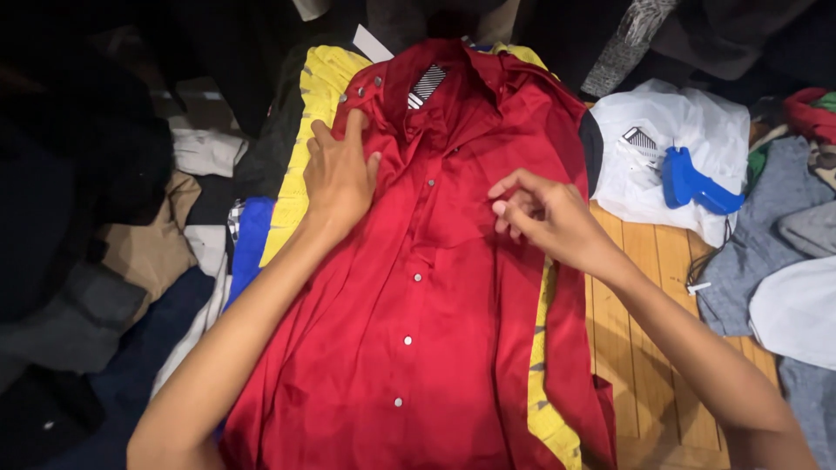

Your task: The person uses a hot glue gun to attach a striped fabric tag to the collar of a red shirt, then smooths the shirt out. They repeat the process by gluing a tag onto a green top and smoothing it out as well.

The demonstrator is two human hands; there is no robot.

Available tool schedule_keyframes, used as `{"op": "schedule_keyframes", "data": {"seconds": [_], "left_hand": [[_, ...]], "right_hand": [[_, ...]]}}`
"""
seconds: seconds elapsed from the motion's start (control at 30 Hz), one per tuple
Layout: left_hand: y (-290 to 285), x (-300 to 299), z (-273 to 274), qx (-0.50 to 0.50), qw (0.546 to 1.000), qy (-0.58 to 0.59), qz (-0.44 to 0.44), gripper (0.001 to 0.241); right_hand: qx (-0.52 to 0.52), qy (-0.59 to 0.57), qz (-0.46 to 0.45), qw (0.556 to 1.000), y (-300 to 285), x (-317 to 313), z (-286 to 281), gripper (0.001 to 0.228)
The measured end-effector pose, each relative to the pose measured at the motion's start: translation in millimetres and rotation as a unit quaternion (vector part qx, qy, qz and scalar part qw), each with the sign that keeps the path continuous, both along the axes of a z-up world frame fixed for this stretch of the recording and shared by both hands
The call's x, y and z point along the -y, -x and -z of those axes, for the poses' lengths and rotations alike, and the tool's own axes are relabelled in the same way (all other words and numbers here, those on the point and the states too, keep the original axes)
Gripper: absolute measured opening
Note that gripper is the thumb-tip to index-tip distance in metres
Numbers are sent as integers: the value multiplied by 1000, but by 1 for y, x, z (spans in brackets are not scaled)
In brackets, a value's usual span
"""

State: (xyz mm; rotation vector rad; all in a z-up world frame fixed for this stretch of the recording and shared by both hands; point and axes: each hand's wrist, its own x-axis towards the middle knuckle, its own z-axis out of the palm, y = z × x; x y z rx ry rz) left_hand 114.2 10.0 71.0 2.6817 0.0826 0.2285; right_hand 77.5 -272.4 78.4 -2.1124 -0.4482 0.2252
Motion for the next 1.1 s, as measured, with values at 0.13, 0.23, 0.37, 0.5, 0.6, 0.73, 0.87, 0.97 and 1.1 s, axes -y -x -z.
{"op": "schedule_keyframes", "data": {"seconds": [0.13, 0.23, 0.37, 0.5, 0.6, 0.73, 0.87, 0.97, 1.1], "left_hand": [[-10, -12, 0, -39, 998, 50, 6, 53], [-33, -39, 19, 8, 1000, 1, 8, 46], [-46, -56, 4, 177, 978, -109, -15, 41], [-73, -69, 2, 262, 937, -225, -59, 38], [-117, -81, 22, 322, 867, -352, -143, 15], [-157, -83, 45, 305, 869, -335, -198, 16], [-174, -74, 53, 254, 901, -284, -205, 25], [-172, -67, 60, 211, 928, -260, -161, 24], [-140, -38, 47, 201, 891, -387, -125, 45]], "right_hand": [[121, 66, 33, 990, -31, 9, 15, 23], [247, 108, 59, 961, -64, 18, 27, 20], [317, 127, 60, 938, -91, 13, 15, 18], [237, 24, 46, 970, -121, -3, 9, 42], [129, -14, 62, 990, -150, -14, 21, 62], [129, 43, 60, 989, -188, -19, 47, 48], [224, 36, -9, 974, -220, -12, 73, 22], [222, 17, -4, 975, -214, -16, 62, 22], [218, 136, -45, 965, -171, -33, -1, 52]]}}
